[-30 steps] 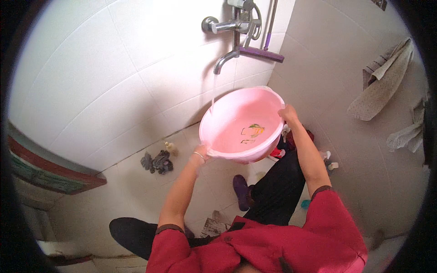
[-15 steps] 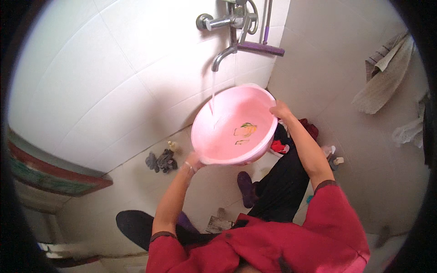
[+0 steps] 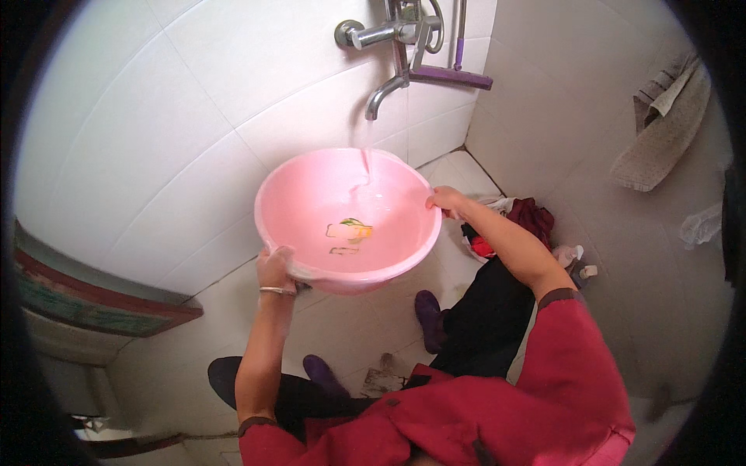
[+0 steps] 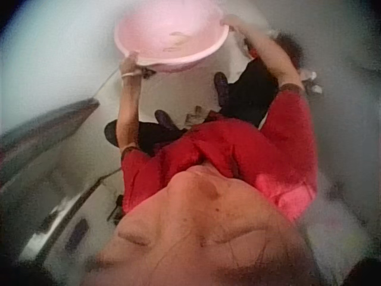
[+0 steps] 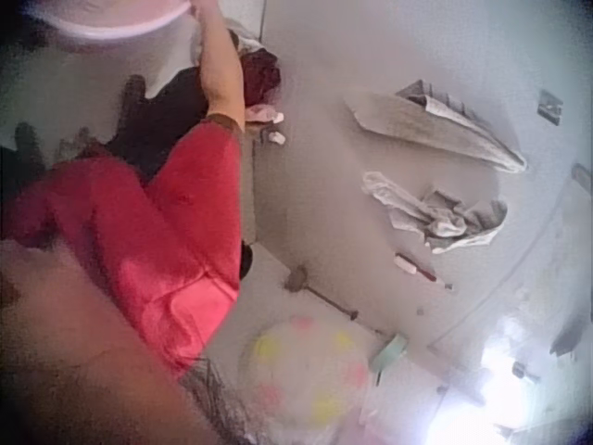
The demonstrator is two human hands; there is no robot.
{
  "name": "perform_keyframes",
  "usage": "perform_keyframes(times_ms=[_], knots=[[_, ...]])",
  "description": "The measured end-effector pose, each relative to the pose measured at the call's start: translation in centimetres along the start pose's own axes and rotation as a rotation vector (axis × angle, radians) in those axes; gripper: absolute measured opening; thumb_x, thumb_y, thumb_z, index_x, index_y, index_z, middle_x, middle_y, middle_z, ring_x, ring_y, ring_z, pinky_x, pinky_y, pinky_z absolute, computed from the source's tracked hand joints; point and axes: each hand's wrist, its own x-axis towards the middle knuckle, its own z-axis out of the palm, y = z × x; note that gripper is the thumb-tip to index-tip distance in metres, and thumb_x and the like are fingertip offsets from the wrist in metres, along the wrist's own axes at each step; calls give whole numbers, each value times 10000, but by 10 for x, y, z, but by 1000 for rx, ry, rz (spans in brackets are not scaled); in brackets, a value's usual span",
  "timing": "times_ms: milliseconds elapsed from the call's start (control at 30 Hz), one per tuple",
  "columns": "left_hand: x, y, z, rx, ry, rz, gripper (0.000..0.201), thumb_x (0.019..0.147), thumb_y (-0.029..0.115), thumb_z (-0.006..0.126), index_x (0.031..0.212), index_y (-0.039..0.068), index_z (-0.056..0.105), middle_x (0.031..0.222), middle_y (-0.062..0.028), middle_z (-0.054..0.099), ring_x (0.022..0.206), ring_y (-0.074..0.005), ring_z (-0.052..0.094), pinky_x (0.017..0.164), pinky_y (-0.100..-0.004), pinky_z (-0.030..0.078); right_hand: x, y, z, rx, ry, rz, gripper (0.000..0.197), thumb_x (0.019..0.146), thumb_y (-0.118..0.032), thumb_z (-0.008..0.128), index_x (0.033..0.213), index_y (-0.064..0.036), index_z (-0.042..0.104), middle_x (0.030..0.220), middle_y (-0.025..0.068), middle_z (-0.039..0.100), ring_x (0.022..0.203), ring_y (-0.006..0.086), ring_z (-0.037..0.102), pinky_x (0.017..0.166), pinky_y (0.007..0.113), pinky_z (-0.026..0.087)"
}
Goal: The person empties soapy water from a basin, fills the basin with water from a tap, places clothes inside, and washes the garments by hand under running water.
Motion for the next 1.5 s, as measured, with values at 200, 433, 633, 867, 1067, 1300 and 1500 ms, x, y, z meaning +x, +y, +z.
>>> perform_keyframes(times_ms=[200, 433, 633, 867, 1067, 1300, 1500], knots=[[-45, 16, 23, 82, -47, 199, 320, 690, -38, 450, 1009, -68, 438, 904, -96, 519, 779, -171, 517, 695, -255, 427, 6, -6, 22, 47, -43, -57, 344, 665, -67, 554, 998, -3, 492, 788, 76, 546, 600, 164, 540, 468, 280, 438], [-49, -15, -14, 197, -44, 395, 293, 743, 3, 489, 1030, -23, 434, 962, -57, 497, 849, -138, 478, 782, -251, 382, 27, -24, 36, 135, 146, -355, 387, 693, -91, 593, 1033, 15, 441, 889, 112, 546, 741, 200, 554, 610, 321, 477], [-1, -74, -38, 85, -229, 43, 342, 790, 62, 490, 1111, -14, 399, 1019, -83, 502, 882, -182, 519, 762, -299, 448, 20, -40, 7, 105, 508, -442, 314, 664, -68, 562, 959, 17, 498, 866, 156, 577, 760, 226, 570, 659, 325, 460], [69, -180, -14, -159, -145, -304, 294, 789, 61, 492, 1063, -28, 435, 930, -106, 546, 794, -212, 554, 690, -306, 473, -51, -53, -19, -28, 728, -511, 249, 630, -28, 517, 872, 27, 492, 809, 155, 578, 725, 228, 565, 638, 308, 438], [65, -221, 10, 240, -146, -465, 204, 760, 29, 503, 963, 6, 508, 824, -103, 562, 716, -191, 563, 593, -313, 480, -71, -50, -36, -174, 903, -481, 203, 640, -33, 512, 835, 12, 485, 773, 137, 560, 711, 226, 551, 647, 312, 427], [58, -248, -84, 268, -35, -536, 174, 682, -22, 514, 847, 36, 510, 609, -70, 537, 518, -195, 555, 446, -289, 473, -71, -60, -35, -578, 1127, -286, 214, 679, -65, 530, 886, -41, 482, 801, 190, 578, 798, 346, 560, 682, 387, 424], [43, -257, -74, 318, 12, -553, 161, 684, -13, 512, 836, 39, 513, 628, -76, 551, 532, -187, 564, 442, -290, 470, -54, -60, -20, -679, 1087, -411, 200, 678, -103, 552, 832, -26, 451, 759, 209, 573, 768, 363, 562, 680, 411, 424]])
